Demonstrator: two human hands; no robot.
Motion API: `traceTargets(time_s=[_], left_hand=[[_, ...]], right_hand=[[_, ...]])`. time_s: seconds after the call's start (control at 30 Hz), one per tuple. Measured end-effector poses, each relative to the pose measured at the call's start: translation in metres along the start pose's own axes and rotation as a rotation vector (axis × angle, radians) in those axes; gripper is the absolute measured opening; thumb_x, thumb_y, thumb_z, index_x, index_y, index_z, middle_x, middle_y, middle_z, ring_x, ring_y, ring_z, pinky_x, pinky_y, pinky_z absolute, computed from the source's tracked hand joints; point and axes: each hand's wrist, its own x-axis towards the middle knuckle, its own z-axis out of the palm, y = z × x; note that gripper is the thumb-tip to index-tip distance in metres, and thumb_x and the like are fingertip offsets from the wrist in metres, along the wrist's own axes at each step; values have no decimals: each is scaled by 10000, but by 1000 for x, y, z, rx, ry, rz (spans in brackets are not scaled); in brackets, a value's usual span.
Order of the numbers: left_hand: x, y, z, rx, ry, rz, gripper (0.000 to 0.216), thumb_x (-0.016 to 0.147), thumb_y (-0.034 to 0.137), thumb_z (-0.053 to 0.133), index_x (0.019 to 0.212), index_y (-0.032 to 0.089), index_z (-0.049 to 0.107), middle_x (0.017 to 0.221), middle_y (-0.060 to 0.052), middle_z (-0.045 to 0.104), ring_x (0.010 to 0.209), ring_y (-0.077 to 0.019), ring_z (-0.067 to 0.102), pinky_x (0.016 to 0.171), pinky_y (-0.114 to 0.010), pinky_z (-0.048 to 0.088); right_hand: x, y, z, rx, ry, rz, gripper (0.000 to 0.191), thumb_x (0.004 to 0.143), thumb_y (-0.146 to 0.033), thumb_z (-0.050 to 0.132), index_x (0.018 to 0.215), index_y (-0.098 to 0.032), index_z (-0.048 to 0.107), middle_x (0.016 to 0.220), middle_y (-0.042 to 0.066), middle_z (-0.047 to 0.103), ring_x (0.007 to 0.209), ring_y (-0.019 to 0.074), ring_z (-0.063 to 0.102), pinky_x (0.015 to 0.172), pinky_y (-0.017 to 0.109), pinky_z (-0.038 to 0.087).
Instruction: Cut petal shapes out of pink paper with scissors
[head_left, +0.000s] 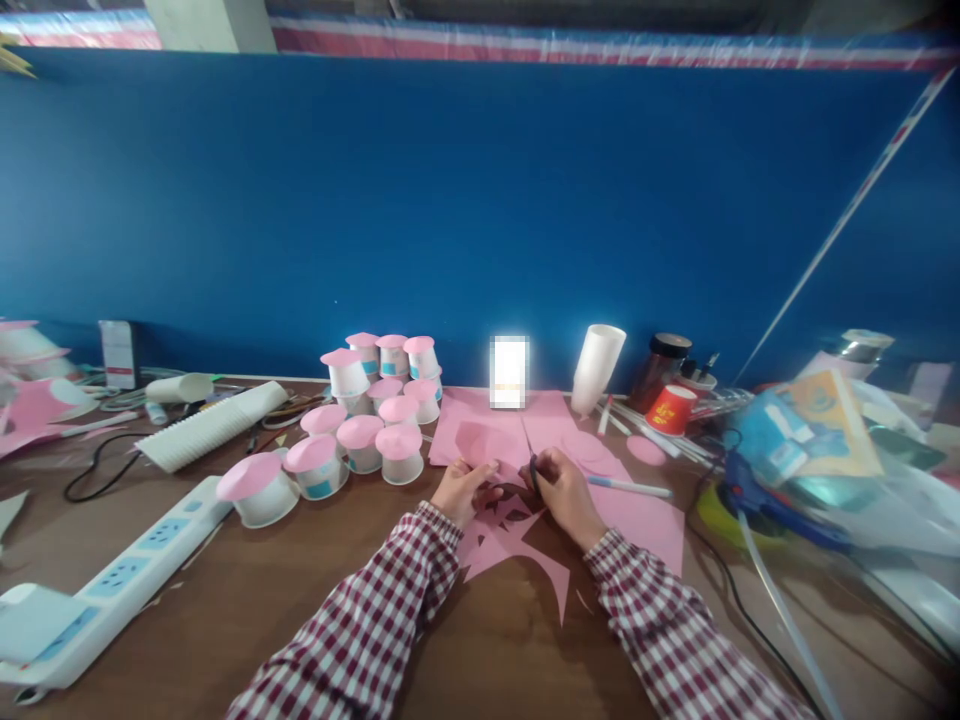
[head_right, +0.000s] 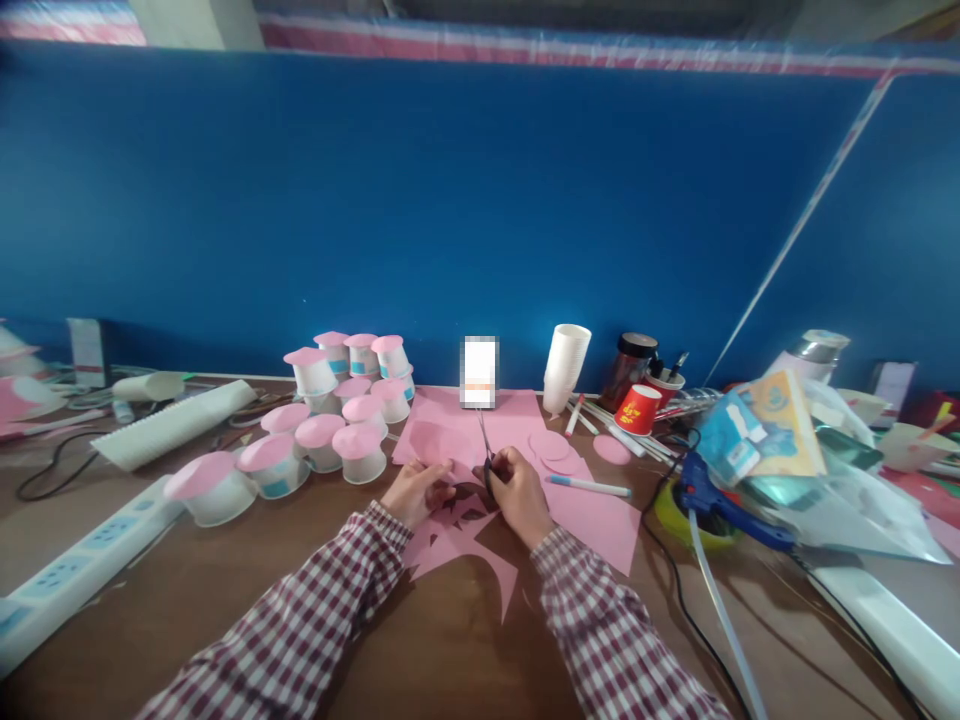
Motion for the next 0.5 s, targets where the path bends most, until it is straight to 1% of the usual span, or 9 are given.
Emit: traceTargets(time_s=[0.07, 0.13, 0.2, 0.3, 0.4, 0.5], left_hand=[[0, 0, 1, 0, 14, 1, 240, 550, 234, 806, 615, 93, 623, 536, -5, 588, 450, -68, 532, 436, -168, 483], [0, 0, 1, -6, 13, -1, 247, 537, 230, 811, 591, 91, 614, 524, -3, 580, 446, -69, 529, 431, -169, 471], [0, 0, 1, -15, 4, 10, 238, 546, 229, 805, 610, 93, 620, 551, -17, 604, 473, -82, 550, 441, -174, 465], [-1, 0, 1, -34, -9, 8, 221, 584, 240, 784, 652, 96, 631, 578, -39, 630, 512, -107, 578, 472, -198, 463], [-4, 1, 0, -75, -94, -26, 220, 614, 240, 763, 720, 90, 643, 610, -55, 641, 552, -134, 602, 531, -238, 479], [-6, 2, 0, -102, -212, -46, 250, 631, 237, 750, 798, 81, 648, 660, -71, 652, 569, -148, 612, 550, -260, 481]], right_hand=[[0, 0, 0, 1, 8, 16, 310, 749, -459, 622, 690, -210, 447, 580, -27, 541, 541, 141, 525, 496, 241, 415], [-1, -1, 1, 37, -11, 68, 330, 732, -484, 625, 684, -216, 439, 542, -33, 542, 488, 137, 517, 445, 236, 399], [-3, -2, 2, 106, -52, 134, 339, 719, -497, 626, 678, -221, 432, 506, -39, 541, 435, 130, 506, 388, 223, 371], [-6, -9, 5, 254, -155, 219, 324, 712, -476, 634, 691, -219, 436, 498, -46, 556, 382, 106, 482, 331, 195, 327], [-8, -20, 8, 405, -282, 288, 330, 683, -432, 677, 715, -213, 432, 521, -55, 569, 389, 95, 494, 316, 173, 325], [-10, -26, 9, 469, -381, 328, 361, 639, -411, 719, 709, -207, 429, 519, -66, 559, 396, 91, 502, 302, 160, 328]])
